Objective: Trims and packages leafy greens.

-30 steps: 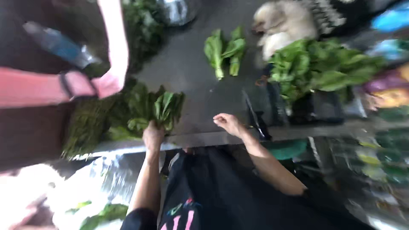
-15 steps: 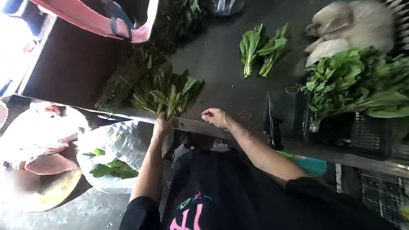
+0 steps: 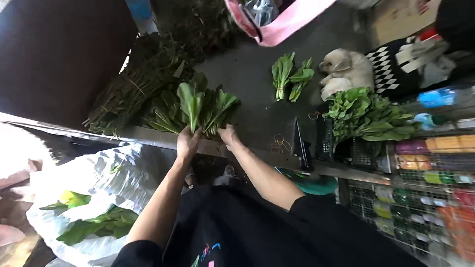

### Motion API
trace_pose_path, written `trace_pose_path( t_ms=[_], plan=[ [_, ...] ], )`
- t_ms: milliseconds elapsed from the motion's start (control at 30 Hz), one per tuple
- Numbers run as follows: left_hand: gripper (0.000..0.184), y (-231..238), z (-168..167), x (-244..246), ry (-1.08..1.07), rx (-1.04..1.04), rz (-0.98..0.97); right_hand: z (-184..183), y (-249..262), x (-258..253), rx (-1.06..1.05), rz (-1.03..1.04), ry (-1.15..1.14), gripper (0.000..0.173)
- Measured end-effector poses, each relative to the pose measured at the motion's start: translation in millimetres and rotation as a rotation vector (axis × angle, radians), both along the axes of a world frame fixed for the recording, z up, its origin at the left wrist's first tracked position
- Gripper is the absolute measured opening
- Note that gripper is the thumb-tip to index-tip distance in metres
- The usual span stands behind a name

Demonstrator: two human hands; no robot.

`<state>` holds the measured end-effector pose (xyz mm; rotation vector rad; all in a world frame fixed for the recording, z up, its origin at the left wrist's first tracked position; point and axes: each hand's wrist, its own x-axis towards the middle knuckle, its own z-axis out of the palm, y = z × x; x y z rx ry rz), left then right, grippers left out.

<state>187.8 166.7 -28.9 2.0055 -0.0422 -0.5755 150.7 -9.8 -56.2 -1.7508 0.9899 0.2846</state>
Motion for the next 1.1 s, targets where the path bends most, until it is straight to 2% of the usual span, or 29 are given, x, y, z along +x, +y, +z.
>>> trace_pose_path(
  t_ms=[67, 167, 300, 400, 467, 600, 733, 833, 967, 1033, 1100],
  plan=[
    [0.031, -11.3, -1.6, 7.9, -0.037, 0.123, -0.103, 4.4, 2.4, -7.9, 0.110, -0.089, -0.048, 0.038],
    [0.041, -26.2, -18.3, 18.5, -0.082, 0.286, -0.180, 15.1, 3.1, -10.6, 0.236, -0.167, -0.100, 0.040],
    [0.048, -37.0, -22.8, 21.6, -0.095, 0.431, -0.238, 14.1, 7.6, -5.1, 0.020, 0.000, 0.048, 0.043],
    [0.040, -32.2, -22.9, 26.2, -0.117, 0.470, -0.295, 0.9, 18.4, 5.0, -0.165, 0.081, 0.122, 0.042],
    [0.039, -28.8, -20.7, 30.1, -0.115, 0.453, -0.325, 7.0, 27.3, 12.4, -0.279, 0.107, 0.170, 0.039],
    [0.040, -15.3, -16.2, 31.2, -0.106, 0.311, -0.230, 18.4, 48.5, 22.5, -0.326, 0.104, 0.227, 0.034],
    [0.036, 0.3, -5.5, 34.5, -0.073, 0.114, -0.109, 24.1, 40.9, 12.3, -0.153, 0.052, 0.154, 0.042],
    [0.034, 17.8, -2.0, 37.2, 0.076, -0.038, -0.068, 40.1, 24.4, -4.1, -0.029, 0.067, 0.040, 0.036],
    [0.030, 20.9, -6.1, 27.6, 0.358, -0.338, -0.028, 48.6, 4.5, -28.4, 0.150, -0.062, -0.143, 0.036],
    [0.034, 12.8, -7.9, 20.5, 0.415, -0.428, 0.009, 56.7, 1.7, -35.3, 0.239, -0.115, -0.198, 0.034],
    [0.048, 3.2, -10.8, 13.9, 0.439, -0.486, 0.035, 64.3, 2.3, -39.7, 0.301, -0.149, -0.222, 0.034]
  ],
)
